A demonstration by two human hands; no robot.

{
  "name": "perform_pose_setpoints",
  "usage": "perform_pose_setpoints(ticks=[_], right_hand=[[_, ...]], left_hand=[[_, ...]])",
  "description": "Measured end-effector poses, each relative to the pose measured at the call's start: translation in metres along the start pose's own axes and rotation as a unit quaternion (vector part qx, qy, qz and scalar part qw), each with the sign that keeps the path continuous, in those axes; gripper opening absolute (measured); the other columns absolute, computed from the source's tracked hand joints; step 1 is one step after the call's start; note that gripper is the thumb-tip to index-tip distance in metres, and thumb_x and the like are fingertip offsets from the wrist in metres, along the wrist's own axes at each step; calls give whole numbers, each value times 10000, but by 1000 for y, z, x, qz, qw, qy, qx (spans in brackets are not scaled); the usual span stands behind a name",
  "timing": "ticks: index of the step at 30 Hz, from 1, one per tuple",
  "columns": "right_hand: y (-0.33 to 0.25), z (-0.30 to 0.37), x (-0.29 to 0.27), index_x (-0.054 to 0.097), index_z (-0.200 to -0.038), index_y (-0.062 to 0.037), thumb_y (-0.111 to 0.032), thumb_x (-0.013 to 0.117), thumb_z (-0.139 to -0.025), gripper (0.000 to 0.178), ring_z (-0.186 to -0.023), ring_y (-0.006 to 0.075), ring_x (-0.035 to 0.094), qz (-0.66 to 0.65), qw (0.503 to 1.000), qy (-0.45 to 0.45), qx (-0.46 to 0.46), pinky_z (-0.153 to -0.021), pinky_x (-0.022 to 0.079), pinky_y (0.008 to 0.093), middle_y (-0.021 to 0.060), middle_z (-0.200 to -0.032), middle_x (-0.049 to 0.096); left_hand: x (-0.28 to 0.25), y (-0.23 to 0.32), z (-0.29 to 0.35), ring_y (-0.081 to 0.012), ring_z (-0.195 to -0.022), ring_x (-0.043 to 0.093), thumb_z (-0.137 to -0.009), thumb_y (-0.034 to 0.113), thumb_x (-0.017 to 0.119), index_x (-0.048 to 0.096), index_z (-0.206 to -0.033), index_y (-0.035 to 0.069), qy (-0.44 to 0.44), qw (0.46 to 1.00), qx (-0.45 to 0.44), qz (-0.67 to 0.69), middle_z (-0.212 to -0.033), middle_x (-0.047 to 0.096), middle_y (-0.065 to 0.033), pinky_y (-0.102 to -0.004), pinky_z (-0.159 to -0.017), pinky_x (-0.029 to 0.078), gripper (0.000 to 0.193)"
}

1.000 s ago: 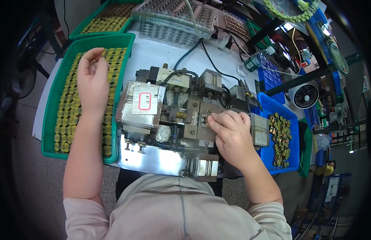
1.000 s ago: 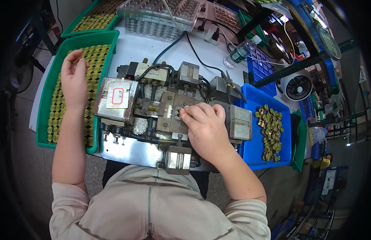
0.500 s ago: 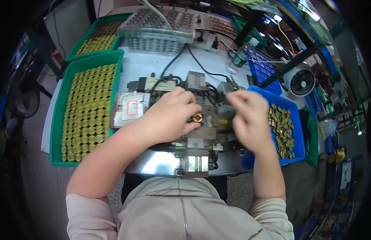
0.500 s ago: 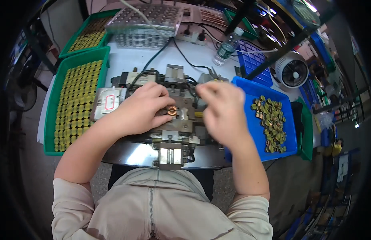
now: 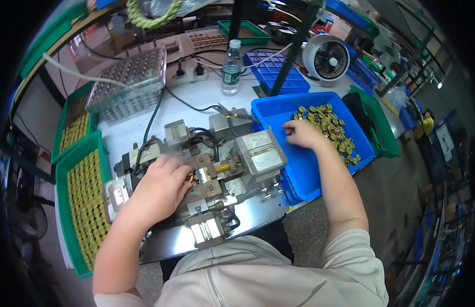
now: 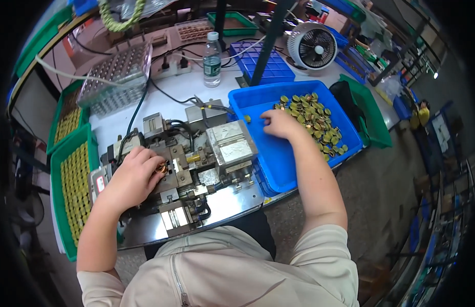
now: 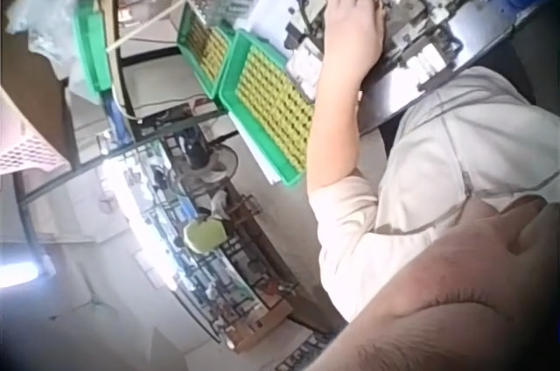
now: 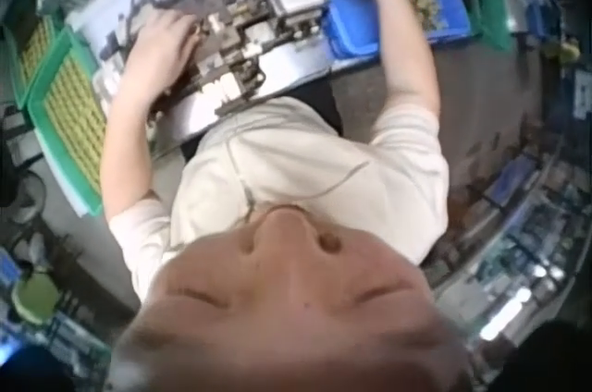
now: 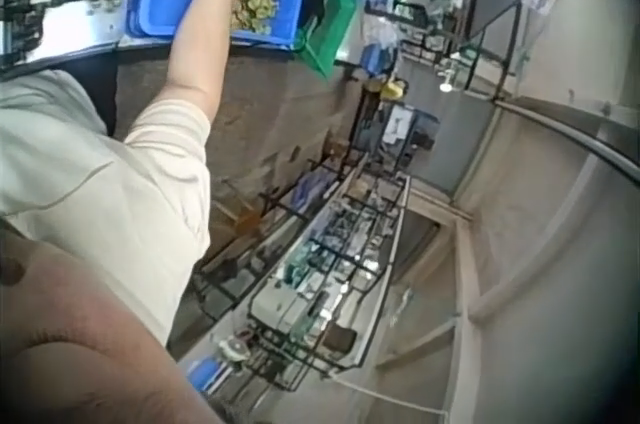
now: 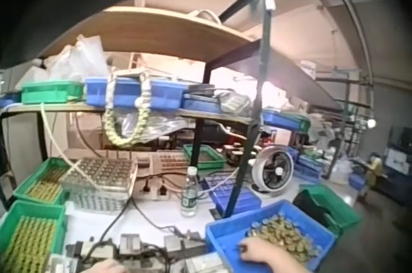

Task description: Assembling small metal components using a manual press machine on a factory workbench.

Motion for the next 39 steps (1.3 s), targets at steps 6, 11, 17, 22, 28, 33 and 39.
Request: perform_pose_setpoints(ticks=[6, 11, 17, 22, 28, 33, 39], right_hand=[[-25, -11, 33, 579, -1342, -78, -131, 693, -798, 558, -1021, 284, 642, 47, 999, -24, 7, -891, 524, 358, 109, -1139, 673], [-20, -29, 44, 535, -1372, -78, -199, 693, -824, 582, -1160, 332, 587, 89, 992, 75, -53, -980, 489, 421, 127, -1211, 651], [-21, -27, 42, 578, -1301, -81, -237, 690, -841, 499, -1187, 342, 566, 84, 993, 72, -51, -1002, 472, 440, 128, -1234, 645], [-32, -25, 43, 646, -1184, -69, -197, 685, -827, 381, -1098, 344, 613, 57, 993, 89, -48, -963, 489, 447, 142, -1181, 671], [1, -44, 60, 666, -1037, -3, -14, 608, -742, 301, -887, 383, 647, 13, 983, 127, -129, -813, 512, 439, 198, -994, 696], [41, -93, 111, 634, -1111, 8, -63, 510, -879, 272, -882, 304, 623, -47, 990, 43, -124, -848, 490, 398, 170, -1007, 682], [189, -157, 121, 611, -1161, 0, -113, 496, -907, 301, -895, 284, 625, -142, 987, -17, -72, -850, 491, 384, 159, -1031, 678]], left_hand=[[-2, 6, -5, -307, -971, 563, -826, 90, 686, 637, -1046, 22, -35, 999, -30, -3, -1035, 625, -121, -375, -885, 497, 235], [-2, 4, -8, -298, -974, 562, -828, 90, 685, 637, -1059, 21, -54, 998, -32, -3, -1044, 626, -120, -378, -886, 497, 246], [2, 7, -10, -296, -973, 565, -836, 97, 687, 643, -1073, 26, -54, 998, -25, -29, -1043, 630, -120, -370, -881, 496, 251], [-19, 1, -11, -271, -905, 577, -851, 85, 676, 640, -1075, 20, 1, 999, -36, 30, -1010, 639, -104, -330, -823, 496, 236], [-50, -48, 77, -107, -701, 535, -868, 37, 645, 639, -1052, 5, 155, 798, -329, 480, -945, 637, -65, -199, -619, 429, 187], [-80, -89, 200, -83, -701, 543, -862, 53, 663, 630, -1105, 3, 318, 641, -369, 594, -948, 651, -97, -155, -602, 404, 251], [-99, -91, 333, -94, -745, 577, -838, 64, 685, 617, -1202, 2, 275, 660, -563, 415, -934, 673, -116, -176, -623, 437, 376]])
Point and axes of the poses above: each hand's wrist, its own z-axis away from the middle knuckle, its own x-axis out of the palm, y = z × x, the point moved 5 cm from there along -z, towards the middle knuckle
